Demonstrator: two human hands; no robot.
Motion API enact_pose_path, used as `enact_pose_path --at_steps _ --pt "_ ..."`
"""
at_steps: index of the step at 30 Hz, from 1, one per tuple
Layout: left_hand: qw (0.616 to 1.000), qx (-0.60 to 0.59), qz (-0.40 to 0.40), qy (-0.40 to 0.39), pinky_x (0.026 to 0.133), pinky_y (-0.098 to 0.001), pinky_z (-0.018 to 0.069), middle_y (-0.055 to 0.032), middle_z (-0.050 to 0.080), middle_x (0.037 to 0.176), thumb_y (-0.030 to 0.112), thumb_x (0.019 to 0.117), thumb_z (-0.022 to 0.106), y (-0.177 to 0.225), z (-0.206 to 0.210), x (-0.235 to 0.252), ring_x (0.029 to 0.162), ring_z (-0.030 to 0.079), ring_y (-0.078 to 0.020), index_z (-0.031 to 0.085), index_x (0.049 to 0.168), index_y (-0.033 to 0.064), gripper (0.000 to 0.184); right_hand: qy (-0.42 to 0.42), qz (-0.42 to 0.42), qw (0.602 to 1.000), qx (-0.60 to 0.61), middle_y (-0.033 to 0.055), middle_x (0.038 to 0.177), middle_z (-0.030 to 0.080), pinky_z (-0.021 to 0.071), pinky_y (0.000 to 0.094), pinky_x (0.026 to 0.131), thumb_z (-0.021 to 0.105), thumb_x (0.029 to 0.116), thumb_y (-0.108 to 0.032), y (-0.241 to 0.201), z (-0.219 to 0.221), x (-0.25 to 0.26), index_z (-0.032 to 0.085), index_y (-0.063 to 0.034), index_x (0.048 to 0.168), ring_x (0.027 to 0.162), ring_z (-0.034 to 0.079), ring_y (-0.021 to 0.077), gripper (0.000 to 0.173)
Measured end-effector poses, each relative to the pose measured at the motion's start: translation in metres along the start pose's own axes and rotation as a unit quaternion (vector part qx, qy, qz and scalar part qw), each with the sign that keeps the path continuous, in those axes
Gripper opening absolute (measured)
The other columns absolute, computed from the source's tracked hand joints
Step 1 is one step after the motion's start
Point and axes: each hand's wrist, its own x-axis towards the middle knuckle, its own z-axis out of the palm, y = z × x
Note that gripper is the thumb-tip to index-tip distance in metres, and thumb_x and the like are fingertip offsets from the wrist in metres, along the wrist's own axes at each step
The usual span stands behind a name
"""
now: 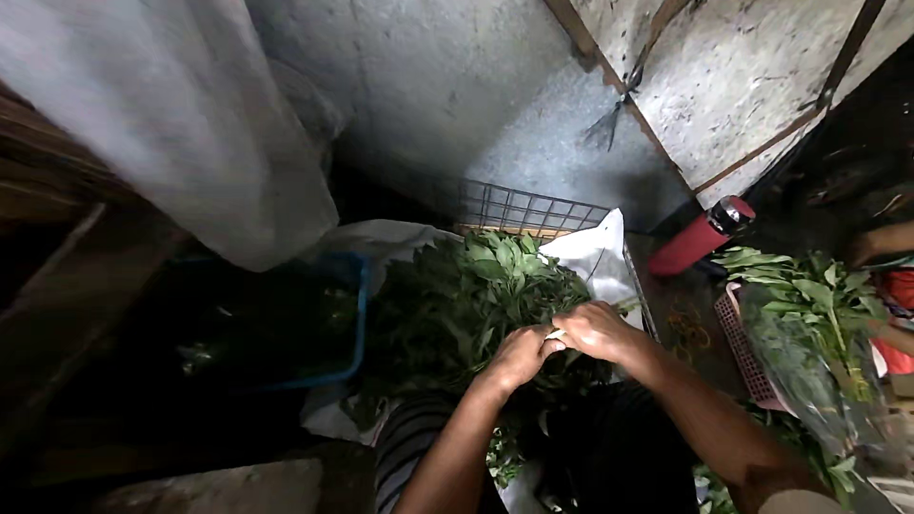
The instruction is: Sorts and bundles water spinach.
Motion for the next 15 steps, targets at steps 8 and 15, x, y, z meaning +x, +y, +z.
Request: enact_pose_path --at_steps 8,15 --pt "0.971 0.073 -0.218 0.066 0.096 -0.0655 0.0495 -0.0245 0.068 0.121 0.038 0.1104 0.043 -0.003 -0.028 0.005 0.117 0.064 -0.0453 0.062 0.133 0.008 0.042 0.194 0.096 0.967 0.135 0.0189 0.147 0.055 0.0456 0.0571 0.109 0.077 0.0897 -0.047 0.073 0.032 0.05 0.044 -0.0123 0.155 0.132 0.056 0.0367 0.08" --pt "0.926 -0.132 -0.267 0.231 0.093 -0.061 0.0492 -0.0267 0.066 0.107 0.032 0.1114 0.044 -0.045 -0.057 -0.004 0.103 0.065 -0.0412 0.06 0.125 -0.0017 0.04 -0.048 0.456 0.83 0.319 0.024 0.139 0.06 0.046 0.0571 0.108 0.049 0.1053 -0.031 0.083 0.161 0.075 0.059 0.0038 0.135 0.131 0.058 0.0379 0.047"
